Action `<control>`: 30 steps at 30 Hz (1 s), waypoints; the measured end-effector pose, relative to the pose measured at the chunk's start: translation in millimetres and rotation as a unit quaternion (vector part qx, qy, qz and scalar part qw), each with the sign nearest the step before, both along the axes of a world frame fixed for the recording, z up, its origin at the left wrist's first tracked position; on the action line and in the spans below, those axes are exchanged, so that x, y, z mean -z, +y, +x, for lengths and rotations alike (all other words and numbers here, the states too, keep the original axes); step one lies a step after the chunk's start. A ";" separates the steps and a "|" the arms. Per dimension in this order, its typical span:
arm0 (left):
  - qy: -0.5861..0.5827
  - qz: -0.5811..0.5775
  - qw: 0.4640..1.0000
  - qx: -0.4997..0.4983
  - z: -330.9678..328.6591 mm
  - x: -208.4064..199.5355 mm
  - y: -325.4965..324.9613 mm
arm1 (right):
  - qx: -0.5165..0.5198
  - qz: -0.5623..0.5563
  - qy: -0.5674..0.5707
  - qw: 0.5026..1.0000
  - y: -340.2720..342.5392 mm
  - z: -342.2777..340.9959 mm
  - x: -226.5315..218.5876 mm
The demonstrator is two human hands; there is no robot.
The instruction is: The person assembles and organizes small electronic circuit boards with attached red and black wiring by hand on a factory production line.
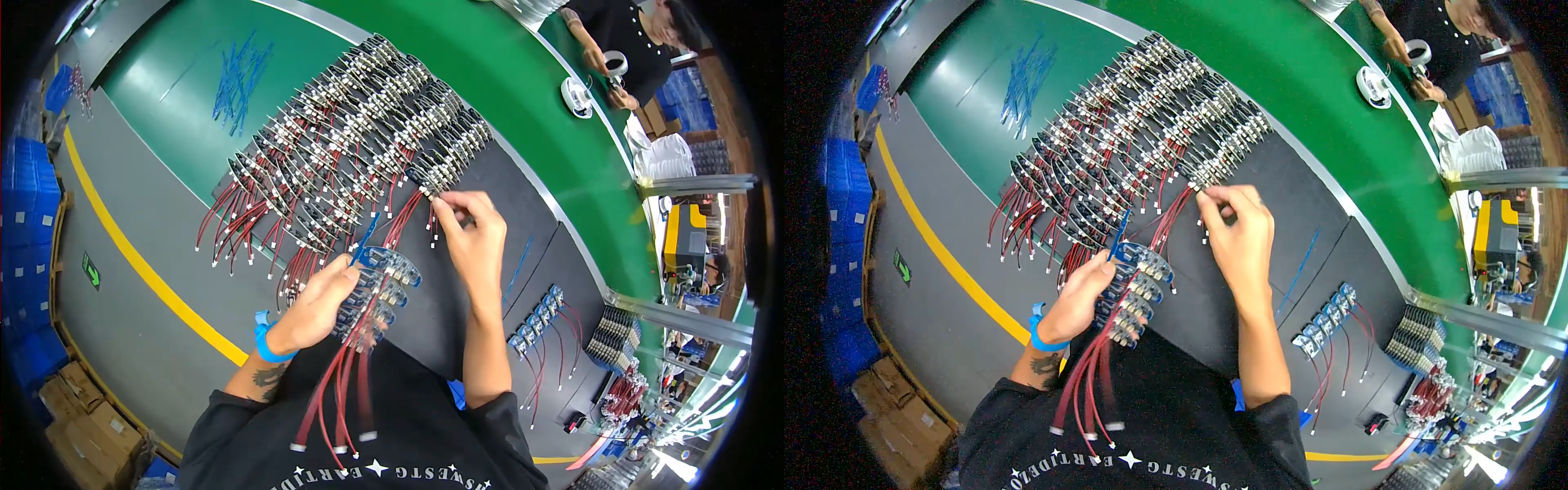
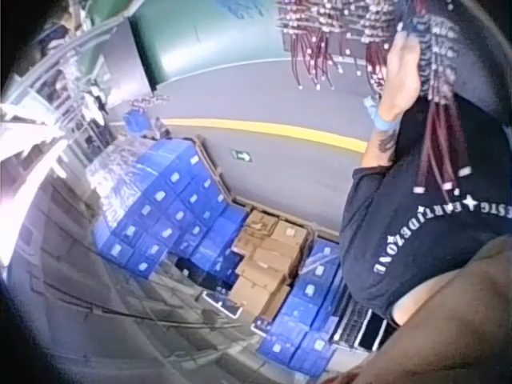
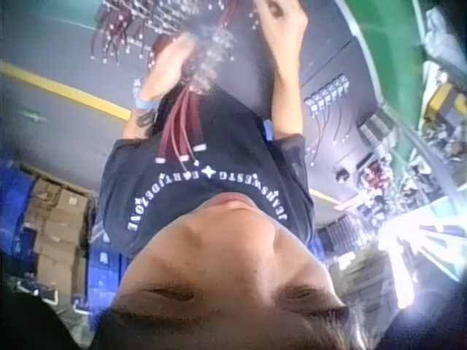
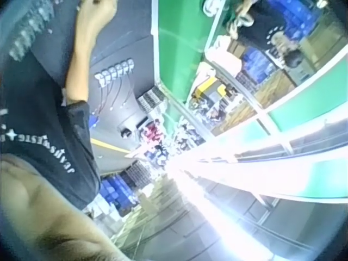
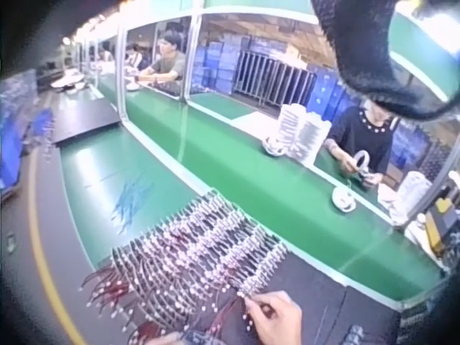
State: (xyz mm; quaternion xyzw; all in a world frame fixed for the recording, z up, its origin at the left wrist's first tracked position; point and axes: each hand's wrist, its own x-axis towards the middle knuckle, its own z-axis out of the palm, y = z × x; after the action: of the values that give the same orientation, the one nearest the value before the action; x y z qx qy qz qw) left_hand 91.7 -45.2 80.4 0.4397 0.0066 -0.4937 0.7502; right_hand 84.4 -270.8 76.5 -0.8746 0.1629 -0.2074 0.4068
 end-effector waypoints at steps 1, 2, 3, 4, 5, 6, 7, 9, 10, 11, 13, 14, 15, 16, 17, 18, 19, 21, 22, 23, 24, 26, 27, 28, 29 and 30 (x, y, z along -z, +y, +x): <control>-0.020 0.000 1.000 -0.014 -2.5 5.8 -1.5 | -0.052 0.117 0.030 0.991 -1.8 -10.7 -3.5; -0.020 0.000 1.000 -0.015 -2.6 8.4 -2.5 | -0.108 0.248 0.074 0.960 0.2 -21.9 -11.9; -0.102 0.020 0.994 -0.017 -1.2 10.6 -5.2 | -0.171 0.308 0.097 0.931 -1.5 -31.2 -21.4; -0.184 0.039 0.982 -0.019 0.6 10.4 -8.5 | -0.232 0.367 0.119 0.893 -2.5 -37.8 -26.8; -0.179 0.051 0.982 -0.026 1.7 2.1 -11.1 | -0.236 0.401 0.116 0.878 -1.3 -41.1 -25.2; -0.179 0.051 0.982 -0.024 3.5 1.6 -11.7 | -0.234 0.401 0.116 0.878 -1.9 -41.9 -23.7; -0.190 0.064 0.980 -0.010 5.6 1.5 -11.0 | -0.236 0.409 0.117 0.874 -2.6 -41.8 -22.2; -0.033 0.021 0.999 0.000 8.2 -2.6 -7.9 | -0.241 0.433 0.123 0.860 -4.7 -40.3 -20.2; -0.033 0.021 0.999 0.001 8.8 0.5 -5.0 | -0.241 0.433 0.122 0.860 -5.4 -39.1 -17.4; -0.018 -0.005 1.000 -0.001 9.3 5.8 -1.2 | -0.233 0.428 0.129 0.864 -5.8 -37.8 -13.0; -0.011 -0.030 0.999 -0.040 8.1 9.8 3.3 | -0.229 0.422 0.135 0.867 -5.0 -33.4 -9.2; -0.025 -0.033 0.995 -0.091 6.5 4.7 3.7 | -0.191 0.393 0.104 0.893 -3.5 -30.7 -8.3; -0.020 -0.039 0.994 -0.103 7.9 4.4 8.3 | -0.149 0.361 0.072 0.918 -2.9 -28.9 -6.4; -0.015 -0.046 0.992 -0.115 10.1 4.2 14.6 | -0.078 0.339 0.051 0.936 0.0 -25.4 -3.1; -0.021 -0.029 0.991 -0.129 11.1 0.2 17.2 | -0.045 0.314 0.050 0.947 -0.7 -20.7 1.0; -0.005 -0.044 0.989 -0.141 10.4 -1.2 22.5 | -0.015 0.290 0.049 0.956 -0.6 -15.3 4.3; -0.040 -0.017 0.988 -0.150 8.3 -4.8 21.0 | -0.016 0.291 0.048 0.955 -0.6 -11.8 6.9; -0.066 0.012 0.987 -0.145 5.9 -12.3 16.3 | -0.021 0.099 0.042 0.994 -0.4 -7.1 11.7; -0.056 0.013 0.990 -0.131 5.9 -14.7 14.8 | -0.020 0.099 0.041 0.994 0.9 -5.7 13.4; -0.063 0.044 0.992 -0.101 6.8 -16.0 13.2 | -0.026 0.023 0.018 0.999 2.5 -4.5 14.9; -0.127 0.057 0.986 -0.089 6.2 -4.3 13.1 | -0.033 -0.052 -0.005 0.998 4.1 -3.2 16.3; -0.119 0.053 0.990 -0.052 5.9 -0.2 13.1 | -0.011 -0.072 -0.014 0.997 7.7 -7.0 14.6; -0.198 0.079 0.974 -0.073 3.6 8.8 8.7 | -0.029 -0.004 -0.001 1.000 13.2 -10.4 4.2; -0.209 0.090 0.972 -0.052 4.0 -0.9 1.5 | -0.041 0.071 0.010 0.997 13.7 -19.6 -6.7; -0.188 0.087 0.977 -0.049 2.5 -5.2 -6.9 | -0.110 0.194 0.060 0.973 9.7 -31.5 -14.4; -0.163 0.077 0.983 -0.046 2.8 -6.3 -11.1 | -0.181 0.252 0.096 0.946 10.1 -37.7 -23.6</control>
State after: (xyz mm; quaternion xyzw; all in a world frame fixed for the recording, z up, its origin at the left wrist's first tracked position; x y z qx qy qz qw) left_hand 94.5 -56.3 86.7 0.5696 -0.0573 -0.3785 0.7273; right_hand 46.7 -260.7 100.1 -0.7743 0.0873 0.0019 0.6268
